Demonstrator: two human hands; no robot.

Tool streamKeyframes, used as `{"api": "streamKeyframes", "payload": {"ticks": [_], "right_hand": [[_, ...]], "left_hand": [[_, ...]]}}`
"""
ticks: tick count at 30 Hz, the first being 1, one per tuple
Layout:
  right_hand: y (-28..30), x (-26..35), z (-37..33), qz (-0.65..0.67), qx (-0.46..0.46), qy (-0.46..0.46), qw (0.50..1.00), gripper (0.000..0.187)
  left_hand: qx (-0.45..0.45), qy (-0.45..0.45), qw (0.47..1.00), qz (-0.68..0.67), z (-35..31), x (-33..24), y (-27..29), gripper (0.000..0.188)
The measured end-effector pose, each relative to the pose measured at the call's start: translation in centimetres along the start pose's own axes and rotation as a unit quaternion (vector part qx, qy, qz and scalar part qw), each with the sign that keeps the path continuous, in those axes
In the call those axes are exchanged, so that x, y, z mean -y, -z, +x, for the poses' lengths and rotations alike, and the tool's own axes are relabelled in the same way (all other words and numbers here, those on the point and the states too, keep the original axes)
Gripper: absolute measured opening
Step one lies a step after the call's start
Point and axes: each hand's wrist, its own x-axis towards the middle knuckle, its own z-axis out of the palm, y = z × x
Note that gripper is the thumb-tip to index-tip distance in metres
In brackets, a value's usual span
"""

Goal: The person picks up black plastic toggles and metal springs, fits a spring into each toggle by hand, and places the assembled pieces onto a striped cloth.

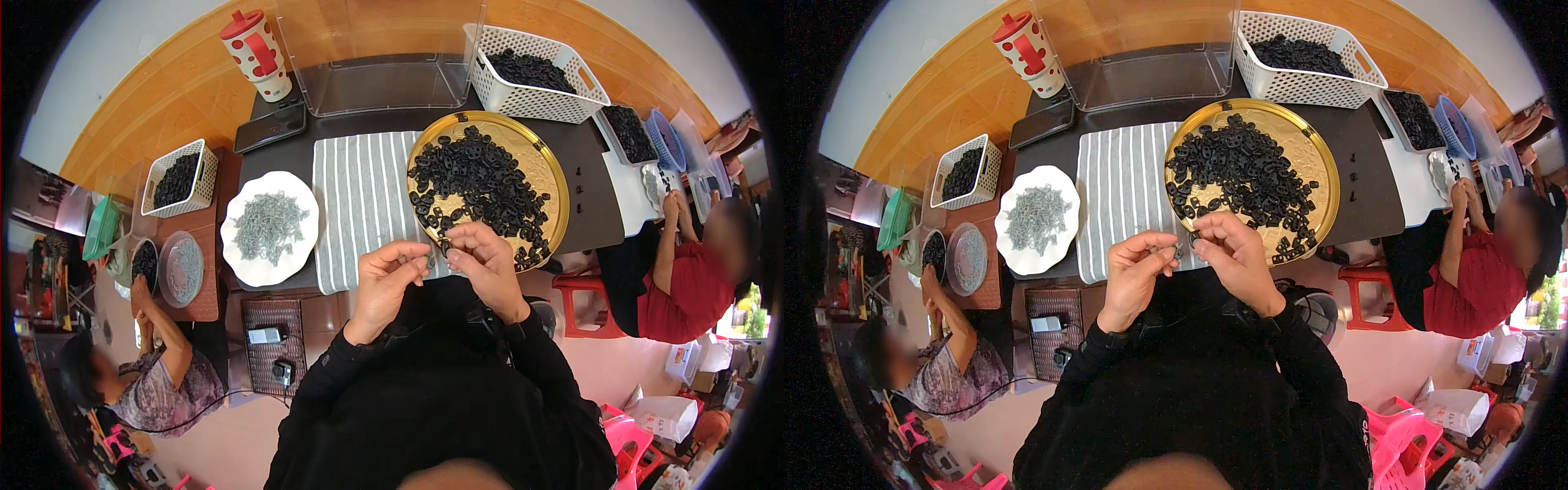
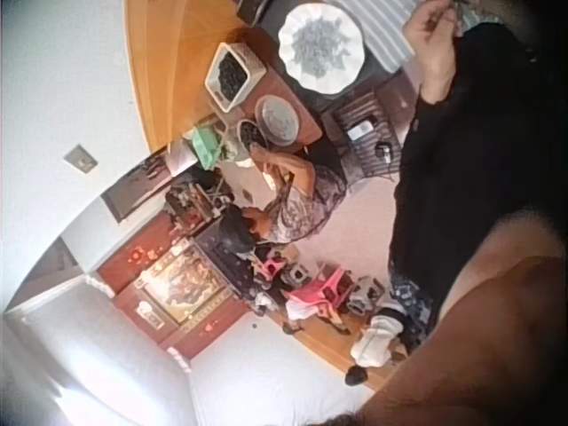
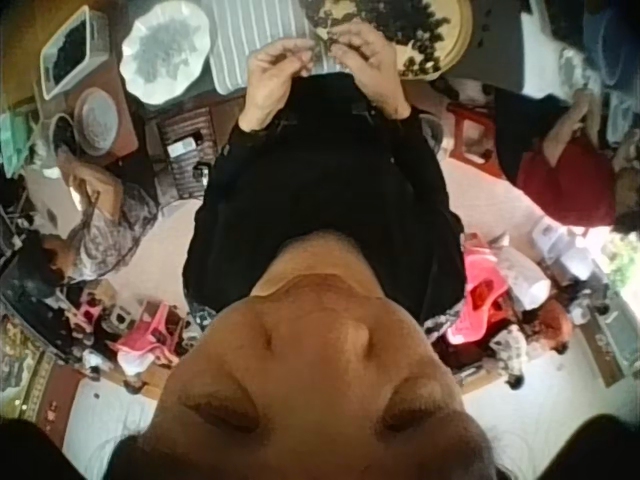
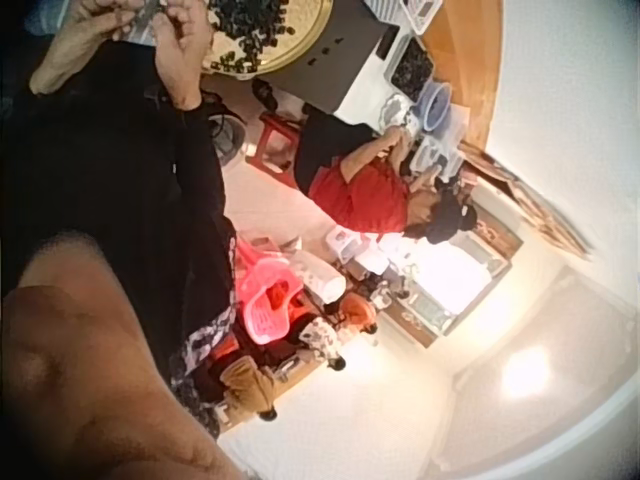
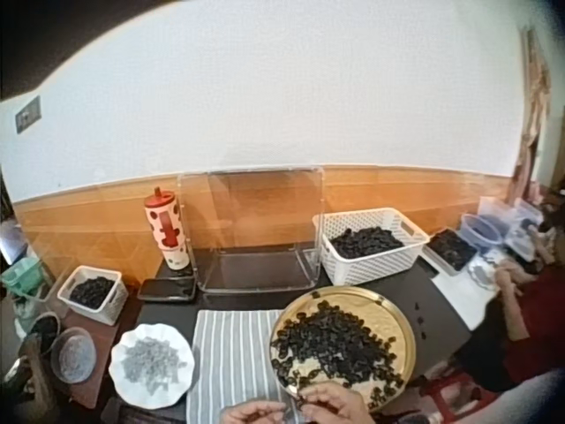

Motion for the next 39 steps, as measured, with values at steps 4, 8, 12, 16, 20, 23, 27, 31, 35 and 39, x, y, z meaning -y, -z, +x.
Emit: {"api": "streamKeyframes", "payload": {"ticks": [4, 8, 12, 16, 20, 23, 27, 31, 35, 39], "right_hand": [[-0.2, 0.1, 0.0, -0.01, -0.012, 0.0, 1.0, 0.022], [-0.3, -0.1, -0.1, -0.009, -0.003, 0.019, 1.0, 0.018], [-0.3, -0.6, -0.1, -0.018, 0.009, 0.035, 0.999, 0.018], [-0.4, -0.3, 0.0, -0.052, 0.019, 0.047, 0.997, 0.015], [-0.4, -0.2, 0.2, -0.098, 0.022, 0.084, 0.991, 0.013], [-0.5, -0.2, 0.3, -0.115, 0.032, 0.101, 0.988, 0.014], [-0.5, -0.5, 0.4, -0.118, 0.026, 0.13, 0.984, 0.017], [-0.8, -0.1, 0.1, -0.082, 0.025, 0.126, 0.988, 0.024], [-1.0, -0.3, -0.1, -0.135, 0.013, 0.178, 0.975, 0.03], [-1.3, -0.5, -0.2, -0.185, -0.023, 0.227, 0.956, 0.033]], "left_hand": [[0.014, 0.005, 1.0, 0.003, -0.1, 0.1, 0.0, 0.021], [0.017, 0.008, 1.0, 0.002, -0.2, 0.2, -0.2, 0.027], [0.024, 0.012, 1.0, 0.0, -0.2, 0.2, -0.1, 0.027], [0.024, 0.003, 1.0, 0.003, -0.2, 0.2, -0.1, 0.027], [0.006, -0.011, 1.0, -0.003, -0.4, 0.6, -0.4, 0.027], [-0.001, -0.021, 1.0, -0.015, -0.4, 0.9, -0.3, 0.026], [0.003, -0.03, 0.999, -0.012, -0.4, 1.0, -0.6, 0.026], [-0.011, -0.016, 0.999, -0.044, -0.4, 1.1, -0.6, 0.026], [-0.008, -0.006, 0.996, -0.087, -0.4, 1.3, -0.7, 0.027], [-0.011, 0.0, 0.995, -0.096, -0.3, 1.0, -0.9, 0.027]]}}
